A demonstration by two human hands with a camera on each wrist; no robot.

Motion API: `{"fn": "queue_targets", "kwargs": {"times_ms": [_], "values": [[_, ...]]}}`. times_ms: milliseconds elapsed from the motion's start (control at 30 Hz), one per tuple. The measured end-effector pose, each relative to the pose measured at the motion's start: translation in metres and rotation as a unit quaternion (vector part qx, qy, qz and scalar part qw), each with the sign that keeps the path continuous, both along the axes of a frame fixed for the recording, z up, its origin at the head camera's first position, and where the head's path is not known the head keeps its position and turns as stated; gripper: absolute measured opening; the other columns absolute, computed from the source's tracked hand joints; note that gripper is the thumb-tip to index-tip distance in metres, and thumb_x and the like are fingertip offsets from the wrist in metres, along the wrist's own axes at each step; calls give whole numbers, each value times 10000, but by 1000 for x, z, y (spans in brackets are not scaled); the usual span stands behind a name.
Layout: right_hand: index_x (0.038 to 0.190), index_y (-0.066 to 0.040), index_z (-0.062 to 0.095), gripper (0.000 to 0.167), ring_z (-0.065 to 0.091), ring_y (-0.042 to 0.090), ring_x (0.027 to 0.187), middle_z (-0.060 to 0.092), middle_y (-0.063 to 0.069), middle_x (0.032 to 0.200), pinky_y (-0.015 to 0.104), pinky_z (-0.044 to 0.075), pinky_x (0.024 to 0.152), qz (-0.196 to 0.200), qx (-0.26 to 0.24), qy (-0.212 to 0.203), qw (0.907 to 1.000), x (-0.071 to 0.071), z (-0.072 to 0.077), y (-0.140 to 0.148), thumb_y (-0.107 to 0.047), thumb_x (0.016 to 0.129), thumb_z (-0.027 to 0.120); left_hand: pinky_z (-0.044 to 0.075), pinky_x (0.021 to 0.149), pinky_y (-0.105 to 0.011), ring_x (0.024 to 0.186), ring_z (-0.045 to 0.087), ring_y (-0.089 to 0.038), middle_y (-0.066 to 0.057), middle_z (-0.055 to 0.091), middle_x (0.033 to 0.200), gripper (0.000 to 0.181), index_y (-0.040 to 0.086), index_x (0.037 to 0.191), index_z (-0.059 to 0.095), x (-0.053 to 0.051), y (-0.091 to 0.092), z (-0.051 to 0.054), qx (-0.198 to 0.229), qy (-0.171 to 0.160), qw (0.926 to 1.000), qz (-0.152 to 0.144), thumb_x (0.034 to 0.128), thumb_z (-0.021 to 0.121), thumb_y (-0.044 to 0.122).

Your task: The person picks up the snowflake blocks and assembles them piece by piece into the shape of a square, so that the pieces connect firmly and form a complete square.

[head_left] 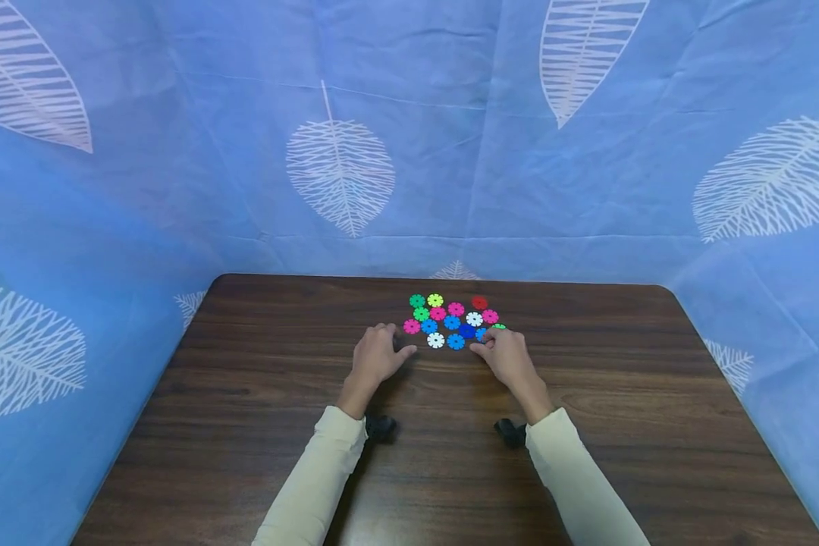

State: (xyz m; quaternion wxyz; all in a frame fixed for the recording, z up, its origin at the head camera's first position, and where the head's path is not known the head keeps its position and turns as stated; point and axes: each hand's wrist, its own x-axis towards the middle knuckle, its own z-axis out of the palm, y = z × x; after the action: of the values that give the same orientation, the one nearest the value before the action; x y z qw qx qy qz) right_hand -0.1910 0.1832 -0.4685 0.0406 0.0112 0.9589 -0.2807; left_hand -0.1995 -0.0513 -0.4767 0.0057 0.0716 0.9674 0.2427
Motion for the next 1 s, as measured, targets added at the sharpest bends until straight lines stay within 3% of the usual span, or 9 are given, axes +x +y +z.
{"fn": "queue_targets", "kwargs": {"times_ms": [133, 233, 333, 433, 667, 1000], "values": [[926, 3, 667, 281, 540, 156, 644, 627, 56, 657, 306, 479, 632, -148, -264, -390, 9988, -8, -5, -9, -276, 900, 651, 494, 657, -361, 788, 586, -203, -54, 627, 873, 379, 66, 980, 646, -5, 13, -3, 319, -322, 9990, 37, 817, 727, 399], [742, -24, 646, 286, 469, 129, 527, 528, 18, 521, 243, 387, 517, -281, -299, -256, 9988, -11, -8, -17, -274, 876, 680, 481, 657, -339, 748, 566, -180, -46, 626, 849, 345, 65, 934, 628, -10, 22, -5, 483, -470, 9977, 57, 811, 741, 367], [534, -79, 524, 426, 375, 90, 447, 419, -29, 445, 215, 303, 445, -457, -230, -43, 9987, -14, -12, -24, -289, 860, 699, 481, 658, -321, 723, 546, -169, -59, 634, 838, 328, 53, 905, 622, -13, 30, -6, 642, -548, 9964, 103, 805, 754, 335], [433, -137, 359, 574, 281, 76, 396, 305, -45, 403, 211, 240, 409, -613, -116, -1, 9981, -18, -15, -30, -318, 857, 700, 495, 678, -318, 739, 550, -170, -75, 645, 862, 331, 41, 905, 632, -16, 37, -7, 716, -607, 9954, 190, 802, 758, 329], [443, -117, 390, 586, 327, 105, 389, 306, -32, 412, 229, 280, 383, -1079, -89, -470, 9930, -24, -15, -46, -428, 815, 719, 522, 715, -336, 810, 603, -199, -87, 646, 874, 351, 28, 890, 643, -18, 44, -14, 677, -594, 9951, 410, 791, 766, 341], [505, -59, 510, 524, 518, 201, 499, 434, 29, 445, 258, 351, 411, -1337, 0, -315, 9905, -26, -19, -47, -436, 755, 775, 411, 473, -281, 614, 575, -179, -38, 584, 648, 441, 97, 686, 593, -29, 59, -20, 106, -555, 9958, 724, 747, 754, 503]]}}
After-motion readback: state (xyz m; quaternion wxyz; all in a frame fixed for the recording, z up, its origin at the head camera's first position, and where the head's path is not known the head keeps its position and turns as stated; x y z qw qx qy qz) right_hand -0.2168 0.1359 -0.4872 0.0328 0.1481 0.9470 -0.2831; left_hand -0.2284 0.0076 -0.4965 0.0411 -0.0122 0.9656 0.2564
